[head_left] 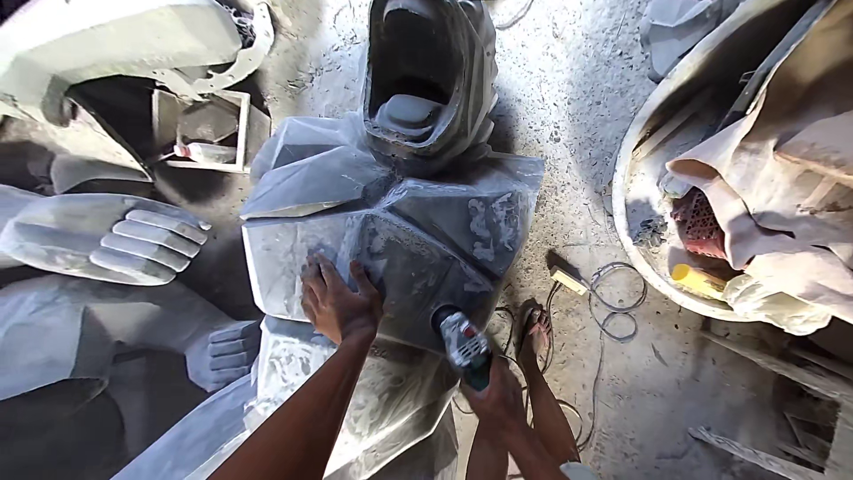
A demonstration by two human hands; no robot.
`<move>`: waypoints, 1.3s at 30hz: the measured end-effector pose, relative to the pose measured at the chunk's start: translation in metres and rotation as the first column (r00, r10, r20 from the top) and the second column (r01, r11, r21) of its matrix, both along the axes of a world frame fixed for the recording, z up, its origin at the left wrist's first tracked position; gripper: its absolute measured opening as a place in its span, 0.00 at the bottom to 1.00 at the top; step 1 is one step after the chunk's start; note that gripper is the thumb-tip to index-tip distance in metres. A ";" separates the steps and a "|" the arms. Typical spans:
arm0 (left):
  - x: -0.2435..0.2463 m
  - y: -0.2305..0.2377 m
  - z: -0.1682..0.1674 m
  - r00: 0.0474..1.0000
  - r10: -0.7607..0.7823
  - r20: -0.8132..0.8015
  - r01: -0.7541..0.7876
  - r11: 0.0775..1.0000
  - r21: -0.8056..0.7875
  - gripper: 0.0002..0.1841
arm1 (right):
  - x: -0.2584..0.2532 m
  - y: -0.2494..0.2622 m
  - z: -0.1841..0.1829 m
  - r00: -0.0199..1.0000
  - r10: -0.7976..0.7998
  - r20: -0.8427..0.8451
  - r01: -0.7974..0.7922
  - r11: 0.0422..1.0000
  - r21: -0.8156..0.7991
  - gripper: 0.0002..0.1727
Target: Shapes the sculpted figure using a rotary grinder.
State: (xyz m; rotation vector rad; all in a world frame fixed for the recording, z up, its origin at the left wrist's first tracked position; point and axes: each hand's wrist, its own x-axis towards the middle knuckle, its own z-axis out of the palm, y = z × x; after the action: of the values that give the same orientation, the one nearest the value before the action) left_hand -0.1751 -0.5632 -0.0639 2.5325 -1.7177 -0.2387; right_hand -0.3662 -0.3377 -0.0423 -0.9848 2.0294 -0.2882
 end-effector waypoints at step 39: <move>0.067 -0.039 0.019 0.818 -0.192 -0.542 0.383 0.885 0.263 0.41 | -0.007 -0.095 0.011 0.902 0.432 0.021 -0.430 0.900 -0.073 0.40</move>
State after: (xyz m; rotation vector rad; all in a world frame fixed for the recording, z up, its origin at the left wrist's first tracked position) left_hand -0.1085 -0.6023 -0.0451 2.0898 -1.9482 -1.2286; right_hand -0.3728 -0.4329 -0.0317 -1.4272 1.7186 -0.1322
